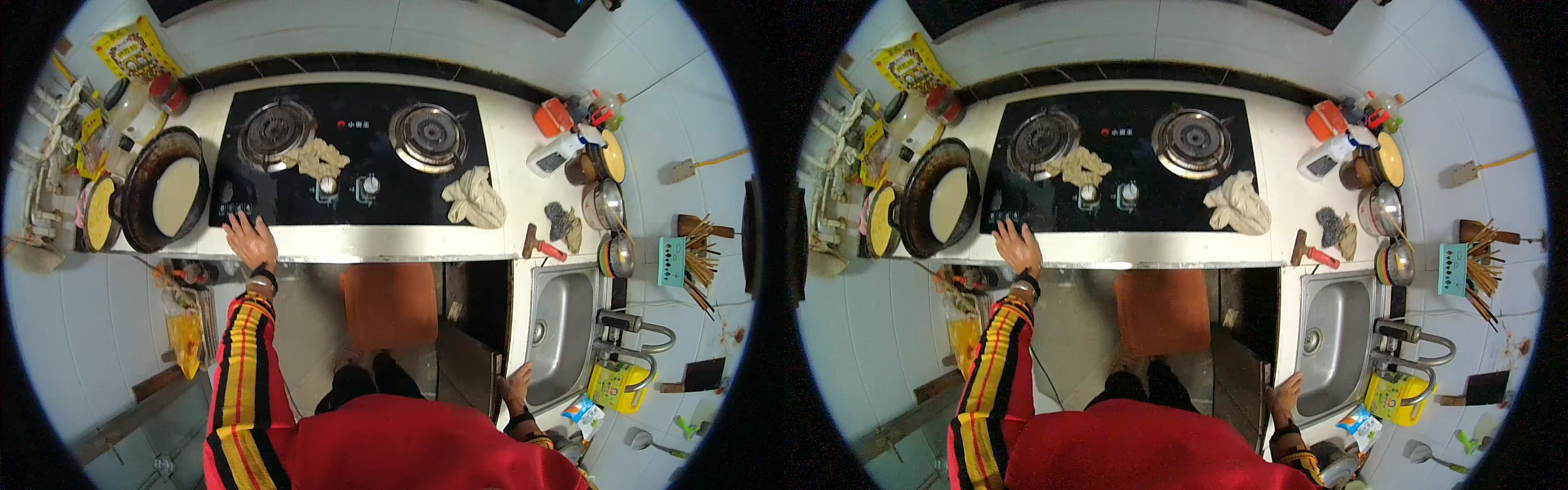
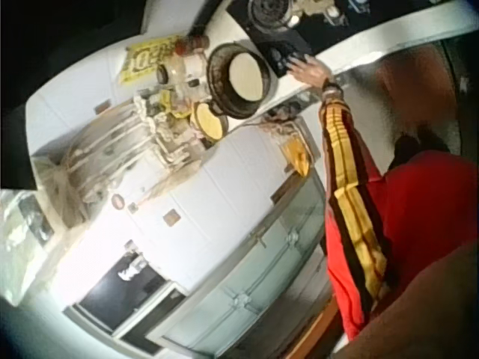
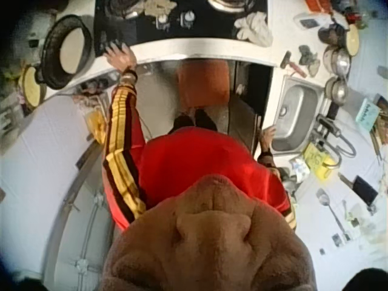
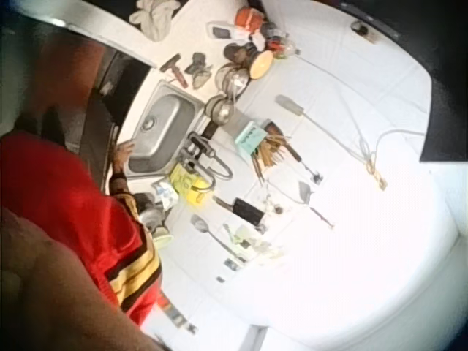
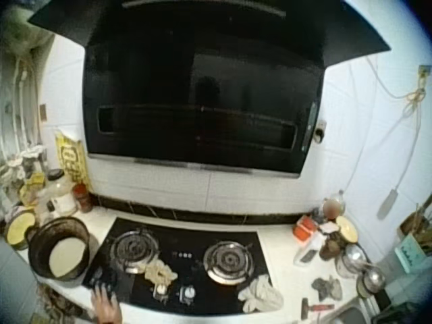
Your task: The person wipes the range hood and surrounding wall tiles with a cloth, then rinses the cloth at the sink and continues wiping the hood and tiles. The person handles the cloth and faucet while cleaning the kitchen surfaces.
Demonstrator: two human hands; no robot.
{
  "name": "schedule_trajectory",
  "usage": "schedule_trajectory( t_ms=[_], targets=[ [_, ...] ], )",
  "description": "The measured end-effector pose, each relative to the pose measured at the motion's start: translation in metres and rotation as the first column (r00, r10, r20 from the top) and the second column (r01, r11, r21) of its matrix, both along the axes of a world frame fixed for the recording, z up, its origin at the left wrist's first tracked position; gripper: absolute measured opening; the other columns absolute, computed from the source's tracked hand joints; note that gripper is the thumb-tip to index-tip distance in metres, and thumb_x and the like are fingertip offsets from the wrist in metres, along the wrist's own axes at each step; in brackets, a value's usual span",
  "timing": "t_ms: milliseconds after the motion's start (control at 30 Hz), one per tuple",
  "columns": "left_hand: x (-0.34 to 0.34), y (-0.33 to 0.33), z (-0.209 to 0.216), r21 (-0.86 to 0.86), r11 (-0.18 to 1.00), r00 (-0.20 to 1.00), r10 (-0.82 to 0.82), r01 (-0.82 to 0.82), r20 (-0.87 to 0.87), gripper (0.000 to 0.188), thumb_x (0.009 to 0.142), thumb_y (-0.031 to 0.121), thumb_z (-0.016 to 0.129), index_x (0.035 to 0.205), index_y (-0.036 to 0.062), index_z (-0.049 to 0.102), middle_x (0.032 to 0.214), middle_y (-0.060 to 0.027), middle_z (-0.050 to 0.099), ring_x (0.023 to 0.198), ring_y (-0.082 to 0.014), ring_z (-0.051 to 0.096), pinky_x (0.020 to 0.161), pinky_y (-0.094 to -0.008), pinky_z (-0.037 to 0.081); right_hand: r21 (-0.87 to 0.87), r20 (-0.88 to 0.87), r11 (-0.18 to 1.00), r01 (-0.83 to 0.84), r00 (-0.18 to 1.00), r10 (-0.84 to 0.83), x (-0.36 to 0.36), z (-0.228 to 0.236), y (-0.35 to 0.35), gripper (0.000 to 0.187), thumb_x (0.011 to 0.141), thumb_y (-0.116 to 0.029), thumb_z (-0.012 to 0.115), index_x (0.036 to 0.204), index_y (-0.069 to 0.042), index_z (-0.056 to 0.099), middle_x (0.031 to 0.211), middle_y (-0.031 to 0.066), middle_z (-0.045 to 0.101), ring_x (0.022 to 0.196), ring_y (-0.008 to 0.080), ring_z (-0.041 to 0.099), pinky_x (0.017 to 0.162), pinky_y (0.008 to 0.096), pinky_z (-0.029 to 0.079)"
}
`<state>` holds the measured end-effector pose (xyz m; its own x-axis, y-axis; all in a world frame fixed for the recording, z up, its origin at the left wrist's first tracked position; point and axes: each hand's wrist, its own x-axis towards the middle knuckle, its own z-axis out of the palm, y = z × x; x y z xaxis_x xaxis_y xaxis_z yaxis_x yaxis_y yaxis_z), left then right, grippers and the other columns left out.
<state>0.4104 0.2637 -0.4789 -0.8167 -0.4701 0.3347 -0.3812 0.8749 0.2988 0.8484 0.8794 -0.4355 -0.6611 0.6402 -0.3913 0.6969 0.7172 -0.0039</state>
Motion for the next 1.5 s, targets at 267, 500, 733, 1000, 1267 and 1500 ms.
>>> schedule_trajectory(
  t_ms=[267,500,733,1000,1267,1500],
  targets=[
    [-0.004,-0.002,-0.003,-0.043,0.999,1.0,0.016,-0.015,0.009,0.057,0.097,0.041,0.043,0.138,0.001,0.05,0.149,-0.0219,0.038,0.14,-0.0436,0.027,0.115,-0.0523,0.02,-0.096,-0.039,0.993,-0.074,0.997,0.07,-0.004,0.013,0.007,0.116,0.073,-0.039,0.079,0.147,0.011,0.006,0.141,0.0366,0.031,0.124,0.0537,0.038,0.105,0.0507,0.036],
    [-0.006,-0.007,-0.012,-0.079,0.997,1.0,0.019,-0.019,0.001,0.056,0.097,0.042,0.044,0.14,0.0055,0.049,0.15,-0.0194,0.039,0.139,-0.0428,0.03,0.114,-0.0506,0.023,0.031,-0.435,0.972,-0.231,0.873,0.221,-0.127,0.023,0.015,0.08,0.086,-0.038,0.071,0.137,0.013,0.037,0.138,0.0337,0.041,0.127,0.0468,0.041,0.107,0.0467,0.034],
    [-0.005,-0.012,-0.014,-0.132,0.991,0.998,-0.036,0.029,-0.049,0.056,0.097,0.042,0.045,0.136,0.003,0.053,0.145,-0.0231,0.044,0.135,-0.0474,0.034,0.111,-0.0528,0.027,0.278,-0.266,0.959,-0.063,0.954,0.139,-0.226,-0.01,-0.003,0.096,0.083,-0.058,0.064,0.15,-0.003,0.023,0.151,0.0234,0.03,0.135,0.0424,0.032,0.106,0.056,0.031],
    [-0.007,-0.012,-0.015,-0.119,0.992,0.999,-0.037,0.034,-0.027,0.058,0.097,0.044,0.043,0.136,0.0024,0.053,0.146,-0.0239,0.042,0.135,-0.0486,0.033,0.111,-0.0535,0.026,0.351,-0.323,0.934,-0.07,0.927,0.191,-0.224,-0.021,-0.002,0.092,0.085,-0.059,0.06,0.151,-0.006,0.025,0.15,0.0199,0.033,0.135,0.0402,0.033,0.105,0.0553,0.031],
    [-0.008,-0.013,-0.017,-0.106,0.994,0.999,-0.033,0.029,-0.037,0.059,0.097,0.047,0.041,0.136,0.0045,0.053,0.146,-0.0225,0.043,0.136,-0.0483,0.032,0.112,-0.0533,0.026,0.367,-0.338,0.927,-0.075,0.918,0.208,-0.224,-0.02,-0.003,0.092,0.084,-0.06,0.06,0.151,-0.007,0.025,0.15,0.0204,0.033,0.134,0.0408,0.034,0.106,0.0549,0.031],
    [-0.009,-0.015,-0.018,-0.093,0.996,1.0,-0.016,0.016,0.004,0.061,0.097,0.05,0.039,0.138,0.0061,0.052,0.148,-0.0212,0.041,0.138,-0.046,0.031,0.113,-0.0528,0.024,0.355,-0.321,0.933,-0.06,0.929,0.182,-0.225,-0.022,-0.002,0.093,0.084,-0.06,0.06,0.151,-0.007,0.025,0.15,0.0201,0.033,0.135,0.0403,0.033,0.107,0.0536,0.03]
  ],
)
